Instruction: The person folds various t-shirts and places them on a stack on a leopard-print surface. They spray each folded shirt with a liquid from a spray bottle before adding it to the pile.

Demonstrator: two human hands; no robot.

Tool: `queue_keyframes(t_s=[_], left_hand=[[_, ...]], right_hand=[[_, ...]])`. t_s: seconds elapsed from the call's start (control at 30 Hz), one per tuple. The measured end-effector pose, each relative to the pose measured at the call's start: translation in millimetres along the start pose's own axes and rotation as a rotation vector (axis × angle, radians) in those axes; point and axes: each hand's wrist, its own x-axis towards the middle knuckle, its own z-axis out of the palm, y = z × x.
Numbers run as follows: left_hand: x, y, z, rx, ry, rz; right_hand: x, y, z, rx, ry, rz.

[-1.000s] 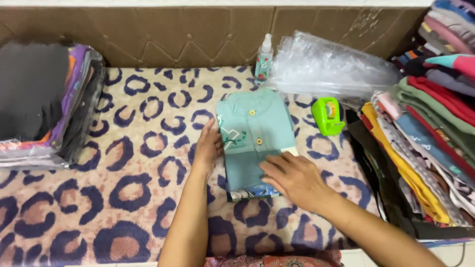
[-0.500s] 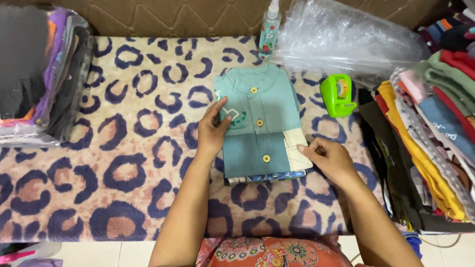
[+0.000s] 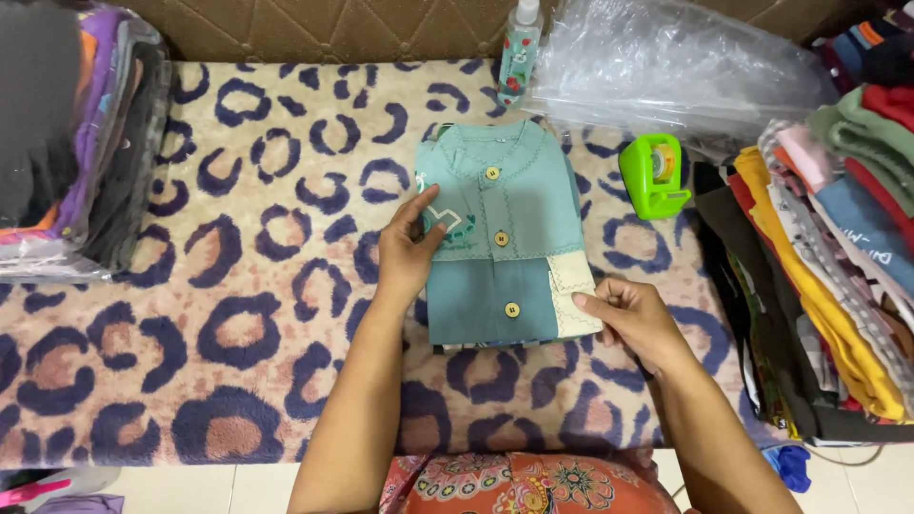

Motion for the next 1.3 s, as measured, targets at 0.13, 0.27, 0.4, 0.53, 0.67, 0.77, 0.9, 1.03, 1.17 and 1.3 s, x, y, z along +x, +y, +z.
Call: queue_keyframes(t_s=[0.13,0.27,0.4,0.53,0.67,0.77,0.9,1.03,1.17,1.3], left_hand=[[-4,19,2,-0.047,0.021,0.002],[-5,8,5,0.033,0.069,0.004],[-6,17,7,0.034,0.084,-0.001],[-7,27,9,0.052,0.081,0.041],[-9,40,10,0.09,0.064,0.083],[-10,37,11,0.13,0.059,0.075],[-18,61,18,0.317,0.132,0.109],[-38,97,32,0.582,-0.008,0.059],[-66,60,48,0.901,-0.25,0.153],[-63,68,43,0.894,-0.291,0.121]], right_hand=[[-1,2,-3,0.026,-0.009,0.01],[1,3,-4,0.025,-0.011,0.011],[-1,1,-3,0.025,-0.009,0.009],[-2,-1,-4,0.004,-0.015,0.012],[-3,2,-4,-0.034,-0.004,0.01],[-4,3,-3,-0.084,0.012,0.015],[-8,-25,-1,-0.555,0.131,0.069],[-13,-76,33,-0.842,0.249,-0.511],[7,-43,63,-1.033,-0.092,-0.547],[9,-27,52,-0.946,-0.081,-0.465]])
